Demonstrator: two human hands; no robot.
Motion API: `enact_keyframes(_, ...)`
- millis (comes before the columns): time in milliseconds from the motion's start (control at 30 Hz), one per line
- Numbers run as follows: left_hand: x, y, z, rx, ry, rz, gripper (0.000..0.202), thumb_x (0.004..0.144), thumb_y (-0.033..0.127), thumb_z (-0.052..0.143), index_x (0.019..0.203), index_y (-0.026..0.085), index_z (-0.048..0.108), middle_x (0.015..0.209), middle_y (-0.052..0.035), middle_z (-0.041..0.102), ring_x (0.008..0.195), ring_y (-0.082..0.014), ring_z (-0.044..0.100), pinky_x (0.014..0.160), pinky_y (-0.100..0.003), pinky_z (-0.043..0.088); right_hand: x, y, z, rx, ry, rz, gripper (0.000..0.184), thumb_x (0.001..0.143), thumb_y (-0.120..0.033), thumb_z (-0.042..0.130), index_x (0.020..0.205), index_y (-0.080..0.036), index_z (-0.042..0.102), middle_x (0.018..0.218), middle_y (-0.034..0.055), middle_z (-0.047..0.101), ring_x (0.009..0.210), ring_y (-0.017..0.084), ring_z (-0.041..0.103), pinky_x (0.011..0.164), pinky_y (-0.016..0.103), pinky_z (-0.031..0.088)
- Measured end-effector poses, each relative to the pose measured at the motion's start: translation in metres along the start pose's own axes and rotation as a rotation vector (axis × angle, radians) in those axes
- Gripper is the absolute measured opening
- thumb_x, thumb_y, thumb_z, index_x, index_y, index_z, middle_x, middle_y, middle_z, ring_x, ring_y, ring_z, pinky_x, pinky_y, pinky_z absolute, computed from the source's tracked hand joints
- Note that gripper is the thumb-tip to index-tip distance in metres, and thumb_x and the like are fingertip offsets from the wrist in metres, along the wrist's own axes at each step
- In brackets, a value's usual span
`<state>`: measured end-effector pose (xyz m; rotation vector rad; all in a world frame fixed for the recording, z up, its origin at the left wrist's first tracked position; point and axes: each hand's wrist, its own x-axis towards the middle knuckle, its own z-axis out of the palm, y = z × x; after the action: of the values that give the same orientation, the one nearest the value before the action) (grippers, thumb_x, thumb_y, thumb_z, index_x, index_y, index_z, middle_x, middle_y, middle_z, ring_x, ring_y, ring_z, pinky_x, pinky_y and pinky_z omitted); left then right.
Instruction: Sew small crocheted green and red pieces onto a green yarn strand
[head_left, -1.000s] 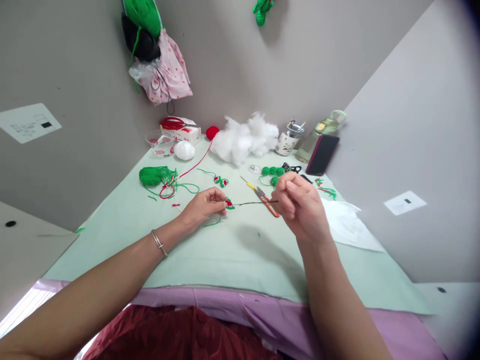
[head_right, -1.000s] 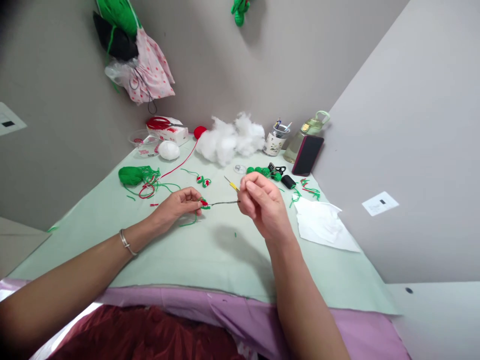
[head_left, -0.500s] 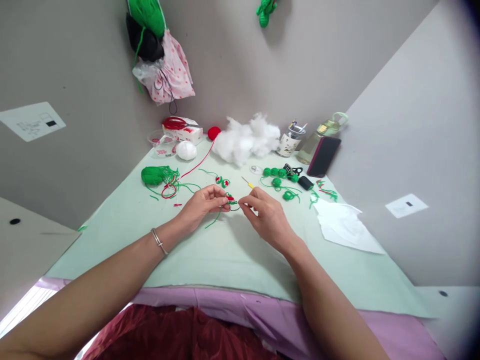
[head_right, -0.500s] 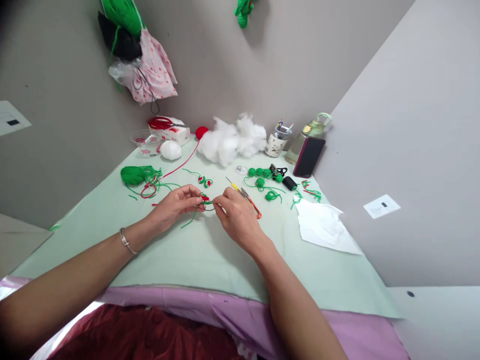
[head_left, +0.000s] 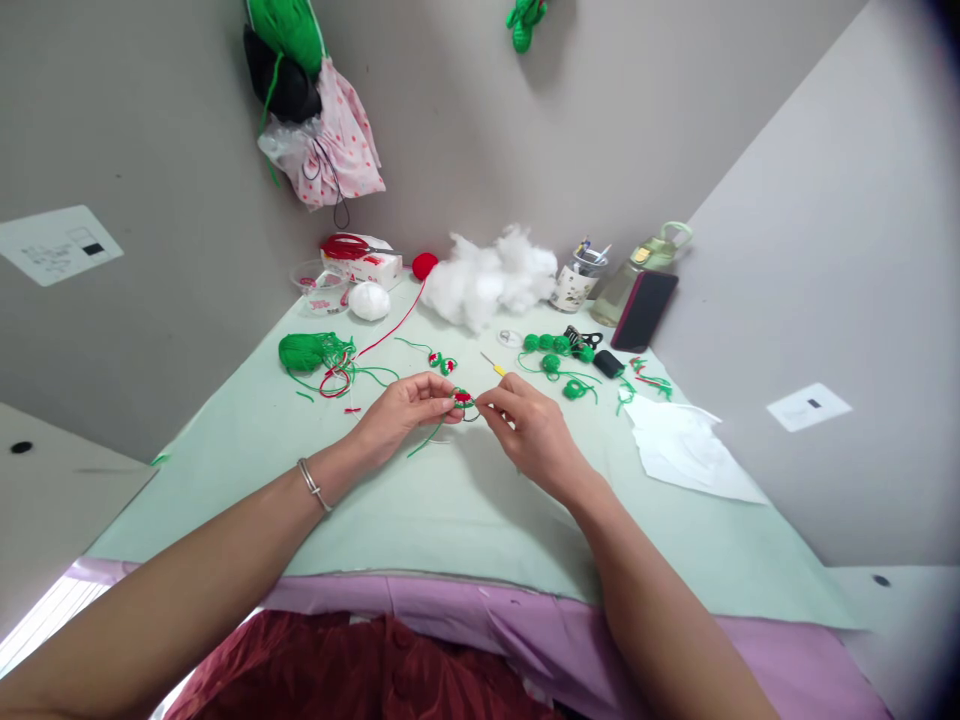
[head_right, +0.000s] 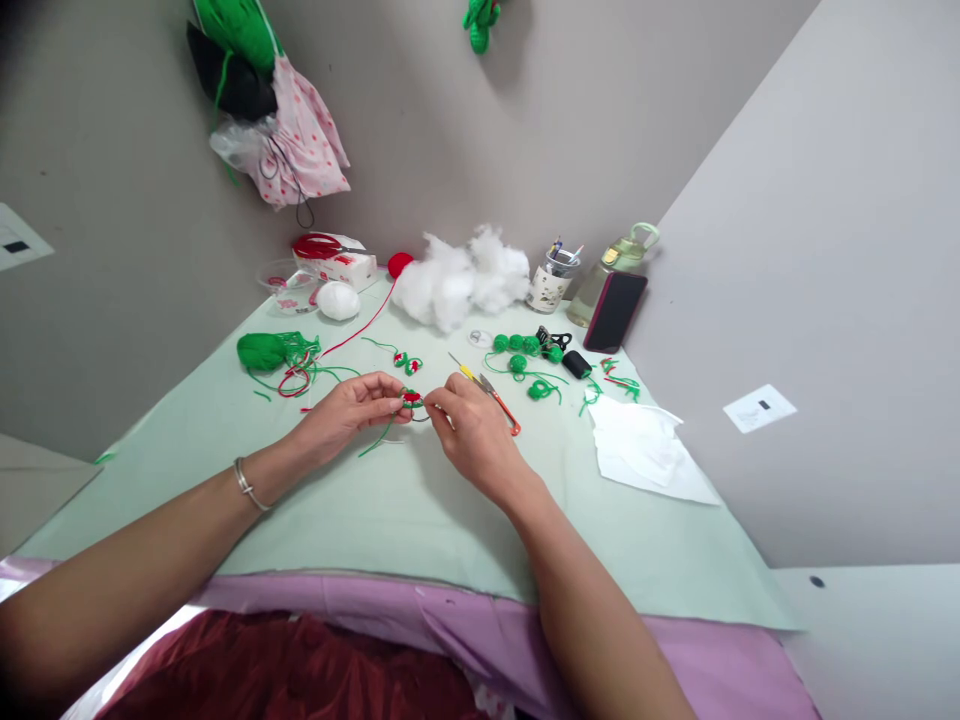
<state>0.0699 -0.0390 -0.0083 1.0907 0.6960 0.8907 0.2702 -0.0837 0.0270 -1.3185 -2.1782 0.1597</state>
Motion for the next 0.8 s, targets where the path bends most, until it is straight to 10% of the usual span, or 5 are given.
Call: enact_keyframes(800, -0.006, 0.012, 0.004, -0.079, -0.057, -0.076, 0.019, 0.075, 0.026, 0.076, 0.087, 0.017, 0.065, 0.082, -0.0003, 0.066, 0.078, -0.014, 0.066, 0.085, -0.032, 0.051, 0.005, 0.012, 0.004, 0.4, 0.096, 0.145, 0.012, 0.088, -0.021, 0.06, 0.088, -0.024, 0.072, 0.078, 0.0027, 0.056, 0.07, 0.015, 0.055, 0.062, 0.028, 0.045)
